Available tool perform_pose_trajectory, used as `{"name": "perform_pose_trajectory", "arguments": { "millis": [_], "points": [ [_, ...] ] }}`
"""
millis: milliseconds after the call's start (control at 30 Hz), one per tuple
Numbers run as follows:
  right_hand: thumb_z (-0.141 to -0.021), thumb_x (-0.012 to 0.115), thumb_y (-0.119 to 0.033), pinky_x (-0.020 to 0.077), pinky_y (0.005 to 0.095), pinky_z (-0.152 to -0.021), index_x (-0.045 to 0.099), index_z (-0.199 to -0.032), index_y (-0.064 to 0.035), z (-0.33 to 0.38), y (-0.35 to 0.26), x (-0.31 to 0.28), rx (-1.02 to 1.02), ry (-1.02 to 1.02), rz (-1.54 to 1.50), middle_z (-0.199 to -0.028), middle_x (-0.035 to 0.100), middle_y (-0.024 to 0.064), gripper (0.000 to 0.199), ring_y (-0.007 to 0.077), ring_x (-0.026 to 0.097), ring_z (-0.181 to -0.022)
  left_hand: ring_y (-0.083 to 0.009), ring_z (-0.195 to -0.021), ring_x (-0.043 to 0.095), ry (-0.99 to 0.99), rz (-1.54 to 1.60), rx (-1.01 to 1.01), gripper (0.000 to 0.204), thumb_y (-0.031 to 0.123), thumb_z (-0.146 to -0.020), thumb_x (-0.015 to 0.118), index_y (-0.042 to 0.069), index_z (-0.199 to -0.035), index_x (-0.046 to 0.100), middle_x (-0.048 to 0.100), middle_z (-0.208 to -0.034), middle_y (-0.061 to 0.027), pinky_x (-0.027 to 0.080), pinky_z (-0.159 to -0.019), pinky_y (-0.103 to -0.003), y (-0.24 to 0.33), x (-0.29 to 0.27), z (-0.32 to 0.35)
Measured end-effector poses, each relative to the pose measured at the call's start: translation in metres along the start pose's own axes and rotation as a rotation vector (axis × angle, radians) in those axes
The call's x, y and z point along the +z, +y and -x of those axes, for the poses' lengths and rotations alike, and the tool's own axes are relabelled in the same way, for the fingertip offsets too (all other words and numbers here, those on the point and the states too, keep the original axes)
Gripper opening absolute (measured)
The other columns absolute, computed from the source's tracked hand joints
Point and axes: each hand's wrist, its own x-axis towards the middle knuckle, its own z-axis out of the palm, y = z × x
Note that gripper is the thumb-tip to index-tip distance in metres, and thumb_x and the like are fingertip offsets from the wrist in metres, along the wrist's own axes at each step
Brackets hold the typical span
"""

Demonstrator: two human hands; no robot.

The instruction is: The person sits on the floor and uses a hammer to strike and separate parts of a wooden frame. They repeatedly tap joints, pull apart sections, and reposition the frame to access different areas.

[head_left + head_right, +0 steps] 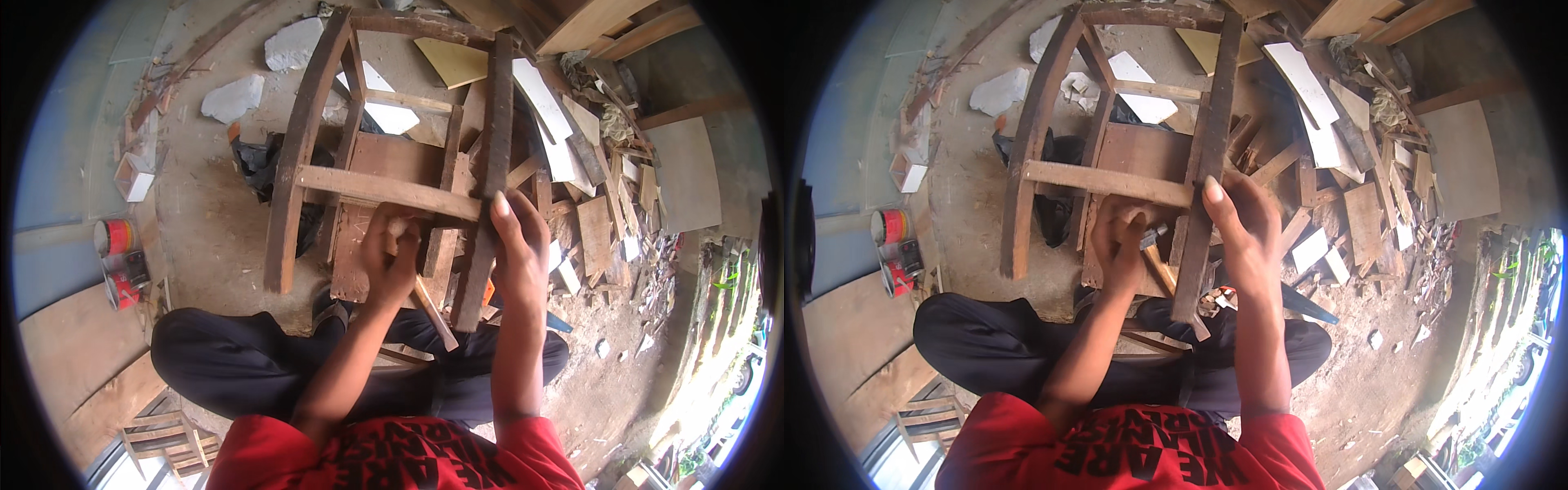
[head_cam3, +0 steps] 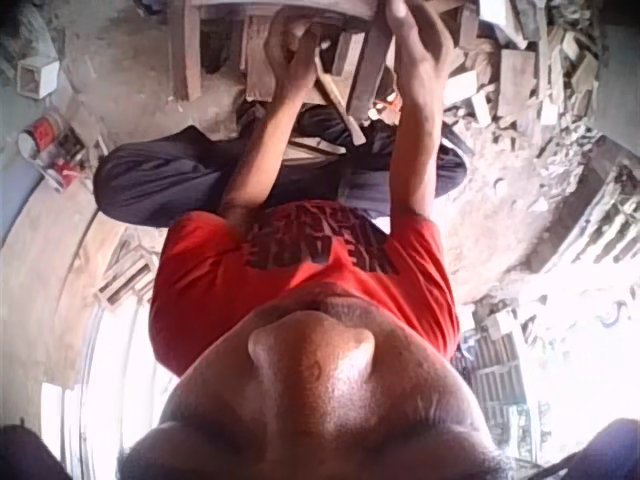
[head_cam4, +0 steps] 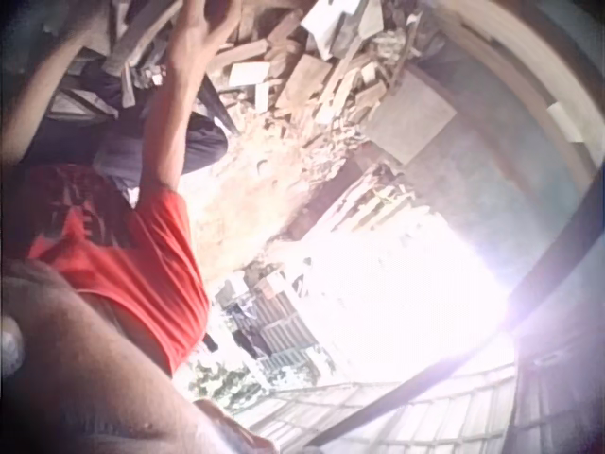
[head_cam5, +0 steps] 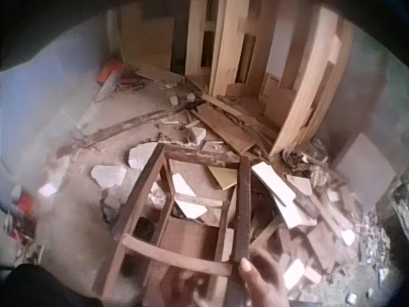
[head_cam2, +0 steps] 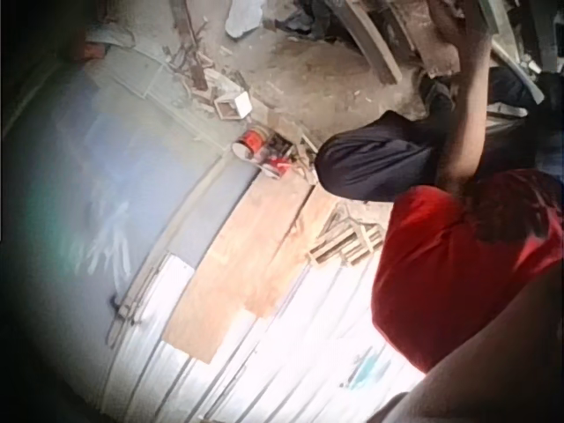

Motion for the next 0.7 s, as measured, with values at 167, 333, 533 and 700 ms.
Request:
{"name": "perform_pose_trajectory", "arguments": {
  "millis": [167,333,533,700],
  "points": [
    [-0.095,0.062,-0.043,0.0428,0.0303,-0.089,0.064,-0.117,0.0064,0.013,-0.019,0.001,0.105,0.016,0.102,-0.105,0.065,0.0095,0.055,0.0164,0.056,-0.097,-0.0319,-0.117,0.059,-0.435,-0.08,0.085,0.048,0.004,-0.081,0.066,-0.001,-0.127,0.056,0.061,-0.124,-0.0192,0.045,-0.1,-0.041,-0.004,0.01,-0.02],
    [-0.099,0.056,-0.042,0.0364,0.036,-0.103,0.06,-0.127,0.0065,0.013,-0.032,0.006,-0.019,-0.05,0.225,-0.126,0.056,0.0212,0.056,0.028,0.05,-0.122,-0.0328,-0.114,0.059,-0.525,-0.004,0.15,0.055,0.024,-0.072,0.076,0.006,-0.123,0.062,0.063,-0.123,-0.0114,0.049,-0.097,-0.044,-0.024,0.018,-0.035],
    [-0.101,0.049,-0.045,0.0377,0.0369,-0.102,0.055,-0.134,0.0049,0.018,-0.044,0.013,0.087,0.009,0.387,-0.122,0.057,0.0214,0.06,0.0307,0.053,-0.116,-0.0296,-0.107,0.062,-0.557,0.109,0.114,0.061,0.042,-0.073,0.081,0.003,-0.118,0.066,0.066,-0.112,-0.0137,0.051,-0.092,-0.042,-0.025,0.017,-0.05],
    [-0.104,0.04,-0.049,0.0411,0.0382,-0.098,0.056,-0.132,0.006,0.017,-0.051,0.02,0.147,0.028,0.553,-0.121,0.056,0.0215,0.064,0.0322,0.054,-0.113,-0.0296,-0.107,0.062,-0.563,0.171,0.079,0.06,0.044,-0.075,0.078,0.003,-0.117,0.066,0.066,-0.111,-0.0135,0.05,-0.093,-0.042,-0.03,0.02,-0.049]
  ]
}}
